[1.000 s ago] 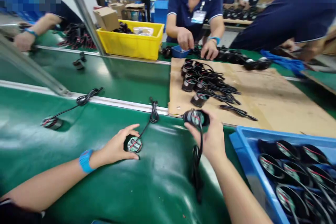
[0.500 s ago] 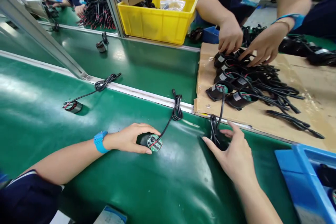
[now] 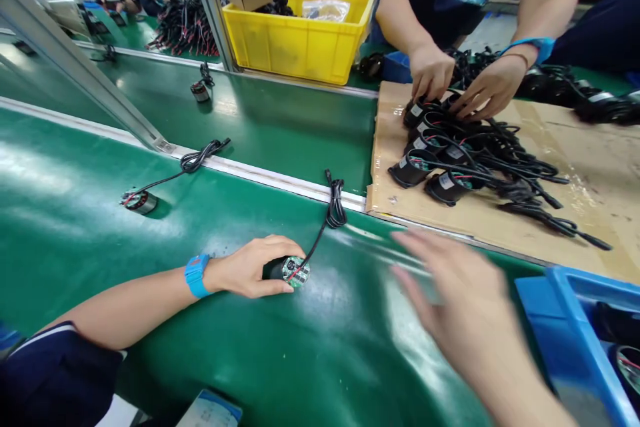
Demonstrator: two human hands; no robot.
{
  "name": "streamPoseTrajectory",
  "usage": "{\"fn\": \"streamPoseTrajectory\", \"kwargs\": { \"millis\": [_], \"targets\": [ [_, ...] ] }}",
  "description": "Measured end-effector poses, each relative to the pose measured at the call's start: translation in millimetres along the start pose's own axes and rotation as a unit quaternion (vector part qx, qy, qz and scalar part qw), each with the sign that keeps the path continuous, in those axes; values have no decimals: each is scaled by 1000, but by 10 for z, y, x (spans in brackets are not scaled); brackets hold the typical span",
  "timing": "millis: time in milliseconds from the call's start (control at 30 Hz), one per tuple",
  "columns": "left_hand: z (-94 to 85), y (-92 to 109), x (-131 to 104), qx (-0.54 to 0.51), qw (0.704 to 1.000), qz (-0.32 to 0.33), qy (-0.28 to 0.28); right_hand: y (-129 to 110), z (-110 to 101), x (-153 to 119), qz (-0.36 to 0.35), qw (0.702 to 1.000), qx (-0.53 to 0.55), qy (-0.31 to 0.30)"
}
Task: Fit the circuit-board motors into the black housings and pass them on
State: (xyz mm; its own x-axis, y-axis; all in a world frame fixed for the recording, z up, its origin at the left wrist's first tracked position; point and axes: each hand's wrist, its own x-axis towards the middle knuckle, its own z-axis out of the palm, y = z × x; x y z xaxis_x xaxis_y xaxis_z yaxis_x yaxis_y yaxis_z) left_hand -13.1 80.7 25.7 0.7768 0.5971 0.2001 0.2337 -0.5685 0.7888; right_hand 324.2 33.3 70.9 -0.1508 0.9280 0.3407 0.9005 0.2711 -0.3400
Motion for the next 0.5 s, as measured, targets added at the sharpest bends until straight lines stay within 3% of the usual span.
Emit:
{"fn": "streamPoseTrajectory", "kwargs": {
  "millis": [67, 133, 200, 267, 333, 400, 500],
  "targets": [
    [18, 30, -6, -1, 1000, 3, -6, -228, 476, 85, -133, 990, -17, -34],
    [26, 43, -13, -3, 1000, 7, -10, -388, 844, 218, -183, 981, -31, -57],
    [11, 46, -21, -6, 1000, 10, -18, -455, 1010, 334, -208, 976, -32, -59],
    [-19, 54, -33, -8, 999, 12, -34, -451, 962, 350, -225, 973, -29, -50],
    [-29, 79, -49, -1, 999, 13, -44, -436, 753, 213, -232, 971, -36, -42],
    [19, 110, -65, 17, 999, 6, -41, -477, 472, -65, -219, 973, -60, -36],
    [209, 112, -43, 40, 999, -14, -32, -676, 101, -602, -115, 987, -114, -19]
  ]
}}
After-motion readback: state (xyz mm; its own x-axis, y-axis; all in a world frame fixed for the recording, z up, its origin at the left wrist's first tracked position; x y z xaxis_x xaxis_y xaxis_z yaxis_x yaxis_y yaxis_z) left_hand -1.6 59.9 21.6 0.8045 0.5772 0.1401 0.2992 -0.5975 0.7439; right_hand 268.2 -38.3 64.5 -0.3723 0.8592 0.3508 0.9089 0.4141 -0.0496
